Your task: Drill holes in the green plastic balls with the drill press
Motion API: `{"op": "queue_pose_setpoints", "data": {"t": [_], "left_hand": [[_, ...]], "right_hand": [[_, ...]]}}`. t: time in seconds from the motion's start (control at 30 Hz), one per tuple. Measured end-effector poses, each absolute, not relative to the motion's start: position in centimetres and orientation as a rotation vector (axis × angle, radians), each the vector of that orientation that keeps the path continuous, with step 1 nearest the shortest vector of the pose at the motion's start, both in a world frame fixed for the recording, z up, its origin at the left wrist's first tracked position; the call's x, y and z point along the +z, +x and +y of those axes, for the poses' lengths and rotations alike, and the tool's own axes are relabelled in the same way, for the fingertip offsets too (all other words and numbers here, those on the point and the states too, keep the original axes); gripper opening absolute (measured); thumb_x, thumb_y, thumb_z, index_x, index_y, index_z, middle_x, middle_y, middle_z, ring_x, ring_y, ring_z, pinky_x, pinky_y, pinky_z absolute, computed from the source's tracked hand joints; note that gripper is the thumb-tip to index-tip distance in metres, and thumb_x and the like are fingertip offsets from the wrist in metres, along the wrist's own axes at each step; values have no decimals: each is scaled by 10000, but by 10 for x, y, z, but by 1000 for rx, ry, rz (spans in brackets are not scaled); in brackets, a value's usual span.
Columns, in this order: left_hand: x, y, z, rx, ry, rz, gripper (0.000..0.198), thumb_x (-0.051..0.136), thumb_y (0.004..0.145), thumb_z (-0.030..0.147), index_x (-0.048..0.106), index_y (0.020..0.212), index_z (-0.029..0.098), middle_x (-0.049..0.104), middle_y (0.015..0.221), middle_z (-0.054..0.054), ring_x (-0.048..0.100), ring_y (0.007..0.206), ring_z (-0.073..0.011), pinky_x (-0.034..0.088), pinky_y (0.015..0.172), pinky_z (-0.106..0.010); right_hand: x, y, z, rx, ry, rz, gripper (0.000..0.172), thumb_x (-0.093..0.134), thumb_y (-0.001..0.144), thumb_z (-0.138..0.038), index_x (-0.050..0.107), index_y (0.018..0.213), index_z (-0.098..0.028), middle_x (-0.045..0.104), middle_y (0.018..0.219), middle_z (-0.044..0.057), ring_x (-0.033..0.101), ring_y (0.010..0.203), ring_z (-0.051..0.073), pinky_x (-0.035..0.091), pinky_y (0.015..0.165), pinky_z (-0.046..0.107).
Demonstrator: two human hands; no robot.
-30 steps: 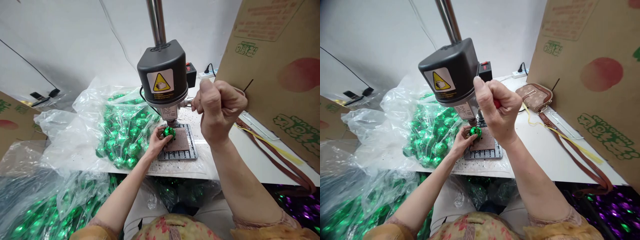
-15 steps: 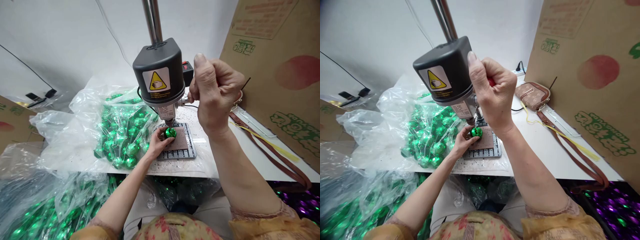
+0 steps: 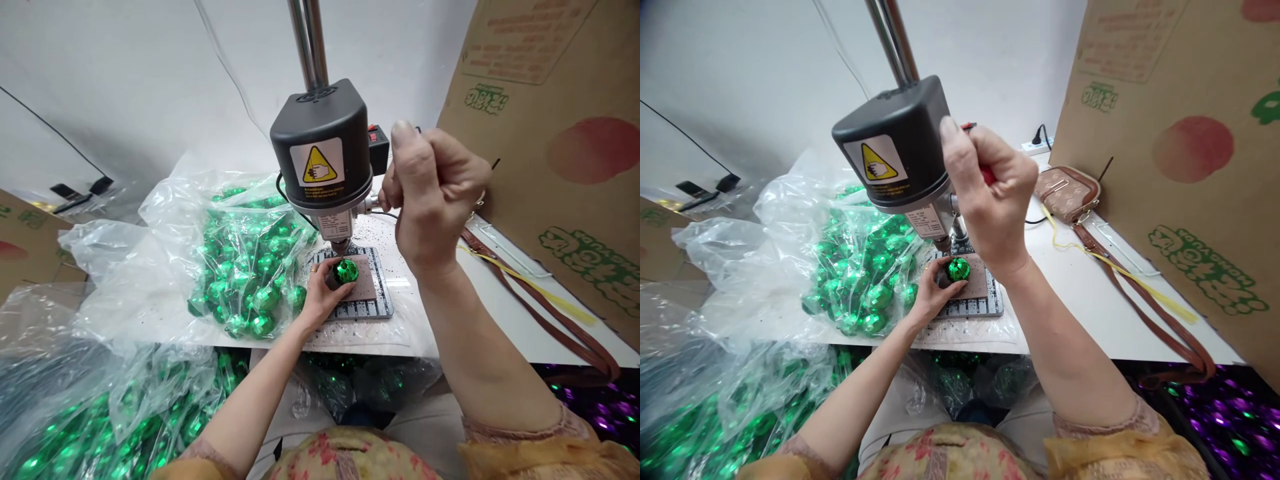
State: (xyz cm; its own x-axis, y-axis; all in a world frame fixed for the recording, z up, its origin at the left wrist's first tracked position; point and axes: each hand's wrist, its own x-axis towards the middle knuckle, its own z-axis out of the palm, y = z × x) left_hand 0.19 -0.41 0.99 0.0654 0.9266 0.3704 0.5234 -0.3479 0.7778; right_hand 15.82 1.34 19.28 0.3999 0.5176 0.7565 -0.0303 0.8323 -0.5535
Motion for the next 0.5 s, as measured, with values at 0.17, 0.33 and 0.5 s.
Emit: {"op": "queue_pose_setpoints", "data": {"t": [0.17,0.33,0.5], "left_hand": [[8,1,-3,1226,1854,1390,536,853,701,300,652,1194,234,658,1153,-77,593,1122,-272,469,988,-422],[8,1,-2,1227,1850,1384,523,856,695,285,661,1178,240,671,1153,-68,584,1117,-271,455,991,-417],[11,2,-4,1211,1840,1368,523,845,712,278,650,1196,236,668,1157,-70,581,1110,-264,440,1002,-412]], "right_hand": [[171,155,5,262,-497,-1109,497,582,925,-313,299,528,-212,267,489,-50,306,437,67,253,454,299],[160,155,5,201,-466,-1096,507,571,924,-288,274,521,-207,238,491,-42,307,435,75,251,473,317],[154,154,7,189,-406,-1082,523,583,913,-295,249,521,-205,228,479,-45,295,416,78,252,459,326]]}}
